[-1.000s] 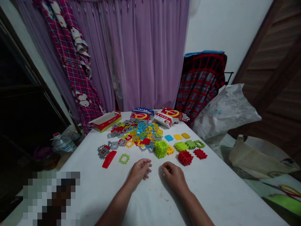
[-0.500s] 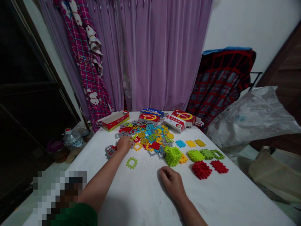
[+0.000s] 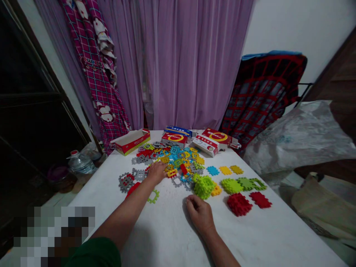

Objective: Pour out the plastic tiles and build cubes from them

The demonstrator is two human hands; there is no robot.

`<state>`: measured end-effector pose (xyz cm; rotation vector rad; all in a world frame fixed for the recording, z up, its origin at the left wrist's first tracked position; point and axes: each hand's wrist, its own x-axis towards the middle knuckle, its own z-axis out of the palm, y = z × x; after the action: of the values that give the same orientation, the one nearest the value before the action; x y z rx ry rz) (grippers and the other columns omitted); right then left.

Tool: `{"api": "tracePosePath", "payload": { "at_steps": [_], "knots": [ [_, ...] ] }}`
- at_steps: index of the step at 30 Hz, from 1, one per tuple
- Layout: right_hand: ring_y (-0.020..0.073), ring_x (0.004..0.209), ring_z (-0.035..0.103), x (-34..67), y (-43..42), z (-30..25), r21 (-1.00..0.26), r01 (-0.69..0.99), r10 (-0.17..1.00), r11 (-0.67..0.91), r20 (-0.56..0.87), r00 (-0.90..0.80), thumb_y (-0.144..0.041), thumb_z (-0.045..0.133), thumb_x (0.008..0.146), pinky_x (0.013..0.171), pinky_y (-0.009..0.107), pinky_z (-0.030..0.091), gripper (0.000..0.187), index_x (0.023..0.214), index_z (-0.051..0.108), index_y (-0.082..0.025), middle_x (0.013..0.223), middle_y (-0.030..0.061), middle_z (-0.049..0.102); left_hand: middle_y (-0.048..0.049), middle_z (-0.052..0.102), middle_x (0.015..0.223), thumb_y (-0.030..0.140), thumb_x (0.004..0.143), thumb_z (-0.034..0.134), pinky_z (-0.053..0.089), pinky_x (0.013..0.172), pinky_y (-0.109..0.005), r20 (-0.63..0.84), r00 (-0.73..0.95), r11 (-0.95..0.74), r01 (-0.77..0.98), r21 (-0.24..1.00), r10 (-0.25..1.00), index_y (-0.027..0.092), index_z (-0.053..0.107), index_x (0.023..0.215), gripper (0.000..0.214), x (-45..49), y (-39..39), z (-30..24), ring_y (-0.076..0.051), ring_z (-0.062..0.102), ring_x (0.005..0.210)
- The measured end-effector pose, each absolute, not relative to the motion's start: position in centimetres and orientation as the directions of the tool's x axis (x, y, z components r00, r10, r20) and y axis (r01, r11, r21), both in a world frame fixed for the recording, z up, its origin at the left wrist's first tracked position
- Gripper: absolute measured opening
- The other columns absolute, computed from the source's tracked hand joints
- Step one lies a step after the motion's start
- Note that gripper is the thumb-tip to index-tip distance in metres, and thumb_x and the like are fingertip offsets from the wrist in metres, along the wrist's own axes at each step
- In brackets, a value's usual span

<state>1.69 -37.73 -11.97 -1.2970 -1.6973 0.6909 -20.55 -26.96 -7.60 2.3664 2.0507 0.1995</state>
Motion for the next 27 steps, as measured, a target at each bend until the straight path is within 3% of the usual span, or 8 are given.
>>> {"api": "tracePosePath", "payload": {
  "at_steps": [4, 7, 9, 11, 13, 15, 19, 27],
  "knots": [
    [0.0136, 0.056, 0.058, 1.7, -37.8, -12.1, -0.838, 0.458, 0.952, 0.297, 0.296, -0.076, -0.038, 0.048, 0.083, 0.056, 0.022, 0.041, 0.028, 0.071, 0.065, -0.019, 0.060, 0.0001, 0.063, -0.0110, 0.071, 0.108, 0.031, 0.090, 0.055, 0.036, 0.098, -0.044, 0.084, 0.174, -0.178, 0.983, 0.043, 0.981, 0.022, 0.072, 0.101, 0.022, -20.2, -27.4, -6.6, -0.028, 0.060, 0.110],
    [0.0136, 0.056, 0.058, 1.7, -37.7, -12.2, -0.839, 0.452, 0.951, 0.302, 0.301, -0.075, -0.038, 0.048, 0.083, 0.056, 0.021, 0.041, 0.028, 0.071, 0.065, -0.020, 0.061, 0.0003, 0.064, -0.0094, 0.072, 0.105, 0.030, 0.093, 0.049, 0.039, 0.093, -0.038, 0.172, 0.122, -0.142, 0.984, 0.106, 0.978, 0.022, 0.072, 0.097, 0.025, -20.3, -28.2, -6.0, -0.024, 0.062, 0.104],
    [0.0136, 0.056, 0.059, 1.7, -37.6, -12.3, -0.838, 0.453, 0.950, 0.304, 0.304, -0.076, -0.038, 0.048, 0.083, 0.057, 0.022, 0.042, 0.028, 0.071, 0.066, -0.020, 0.062, 0.0004, 0.065, -0.0076, 0.072, 0.105, 0.030, 0.094, 0.048, 0.042, 0.088, -0.032, 0.252, -0.003, -0.068, 0.960, 0.270, 0.968, 0.022, 0.071, 0.097, 0.025, -20.5, -29.0, -6.1, -0.021, 0.062, 0.101],
    [0.0135, 0.057, 0.059, 1.8, -37.6, -12.4, -0.836, 0.457, 0.950, 0.303, 0.302, -0.078, -0.038, 0.048, 0.083, 0.058, 0.022, 0.042, 0.028, 0.072, 0.066, -0.020, 0.062, 0.0002, 0.065, -0.0054, 0.072, 0.097, 0.032, 0.093, 0.047, 0.044, 0.079, -0.028, 0.221, -0.153, 0.016, 0.855, 0.519, 0.963, 0.021, 0.071, 0.093, 0.027, -20.6, -29.9, -6.5, -0.019, 0.064, 0.092],
    [0.0135, 0.058, 0.060, 1.8, -37.5, -12.4, -0.834, 0.462, 0.950, 0.303, 0.300, -0.083, -0.037, 0.048, 0.083, 0.058, 0.021, 0.042, 0.027, 0.073, 0.066, -0.020, 0.063, 0.0001, 0.065, -0.0030, 0.071, 0.082, 0.040, 0.091, 0.048, 0.044, 0.065, -0.025, 0.048, -0.231, 0.116, 0.647, 0.754, 0.972, 0.019, 0.071, 0.090, 0.031, -20.3, -30.9, -7.2, -0.016, 0.064, 0.075],
    [0.0136, 0.059, 0.060, 1.8, -37.6, -12.3, -0.829, 0.467, 0.949, 0.307, 0.304, -0.085, -0.036, 0.047, 0.083, 0.059, 0.021, 0.042, 0.027, 0.073, 0.066, -0.020, 0.063, 0.0002, 0.066, -0.0013, 0.069, 0.072, 0.047, 0.085, 0.054, 0.040, 0.053, -0.022, -0.143, -0.201, 0.220, 0.434, 0.874, 0.969, 0.017, 0.070, 0.089, 0.034, -19.9, -32.1, -7.9, -0.013, 0.059, 0.059],
    [0.0134, 0.057, 0.059, 1.8, -37.7, -12.0, -0.808, 0.497, 0.944, 0.317, 0.319, -0.082, -0.035, 0.047, 0.082, 0.058, 0.022, 0.041, 0.027, 0.072, 0.067, -0.020, 0.063, 0.0003, 0.066, -0.0014, 0.069, 0.072, 0.049, 0.076, 0.062, 0.031, 0.045, -0.019, -0.276, -0.128, 0.303, 0.323, 0.897, 0.953, 0.015, 0.069, 0.086, 0.036, -19.0, -34.2, -8.9, -0.007, 0.050, 0.048],
    [0.0135, 0.059, 0.060, 1.7, -38.4, -11.9, -0.763, 0.562, 0.944, 0.318, 0.312, -0.111, -0.030, 0.046, 0.080, 0.060, 0.022, 0.040, 0.023, 0.071, 0.066, -0.021, 0.064, 0.0006, 0.067, -0.0032, 0.073, 0.076, 0.036, 0.081, 0.060, 0.039, 0.050, -0.020, -0.289, -0.104, 0.297, 0.549, 0.781, 0.952, 0.014, 0.071, 0.087, 0.025, -17.1, -34.9, -8.8, -0.009, 0.056, 0.051]
  ]
}}
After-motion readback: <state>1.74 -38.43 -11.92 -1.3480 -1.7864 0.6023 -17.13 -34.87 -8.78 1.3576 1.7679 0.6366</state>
